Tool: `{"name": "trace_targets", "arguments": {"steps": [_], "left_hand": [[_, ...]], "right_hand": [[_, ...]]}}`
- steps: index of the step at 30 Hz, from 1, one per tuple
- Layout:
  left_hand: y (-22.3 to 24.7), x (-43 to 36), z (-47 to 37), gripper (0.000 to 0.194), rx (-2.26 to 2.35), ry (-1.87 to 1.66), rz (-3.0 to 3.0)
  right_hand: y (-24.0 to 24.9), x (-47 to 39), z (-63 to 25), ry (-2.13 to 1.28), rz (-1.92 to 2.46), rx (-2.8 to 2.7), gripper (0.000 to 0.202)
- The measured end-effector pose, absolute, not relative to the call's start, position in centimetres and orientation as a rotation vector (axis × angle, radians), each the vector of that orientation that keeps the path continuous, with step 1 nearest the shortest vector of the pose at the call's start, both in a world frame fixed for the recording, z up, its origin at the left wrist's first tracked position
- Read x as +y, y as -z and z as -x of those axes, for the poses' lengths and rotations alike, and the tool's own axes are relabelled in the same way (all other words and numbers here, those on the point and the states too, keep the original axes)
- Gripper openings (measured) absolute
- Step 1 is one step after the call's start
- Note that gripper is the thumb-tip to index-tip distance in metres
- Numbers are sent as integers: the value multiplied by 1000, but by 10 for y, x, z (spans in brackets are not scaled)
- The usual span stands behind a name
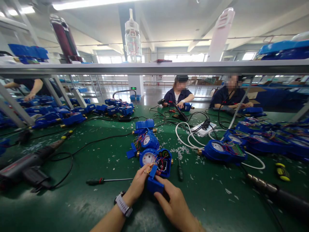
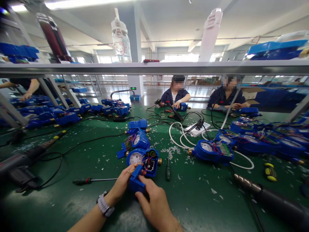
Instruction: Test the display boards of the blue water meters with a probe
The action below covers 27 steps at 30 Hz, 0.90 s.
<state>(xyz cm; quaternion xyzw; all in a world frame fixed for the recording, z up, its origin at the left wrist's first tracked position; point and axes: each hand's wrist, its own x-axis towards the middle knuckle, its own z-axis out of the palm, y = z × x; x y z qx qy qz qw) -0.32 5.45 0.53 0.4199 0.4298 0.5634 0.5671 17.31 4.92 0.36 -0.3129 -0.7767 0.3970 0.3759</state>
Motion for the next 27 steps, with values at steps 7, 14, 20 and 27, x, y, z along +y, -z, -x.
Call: {"name": "trace_targets", "arguments": {"steps": [7, 14, 20, 27], "left_hand": [[-7, 56, 5, 48, 920, -1289, -767], [-10, 56, 11, 57, 808, -1200, -614], [-9, 56, 15, 41, 800, -1171, -632], [-11, 56, 13, 40, 725, -1159, -641]], "right_hand": [[-6, 44, -170, -943, 781, -2142, 43], [-13, 43, -171, -915, 813, -2214, 36], [-11, 42, -172, -900, 821, -2224, 33], [-12, 50, -176, -937, 818, -2106, 35]]}}
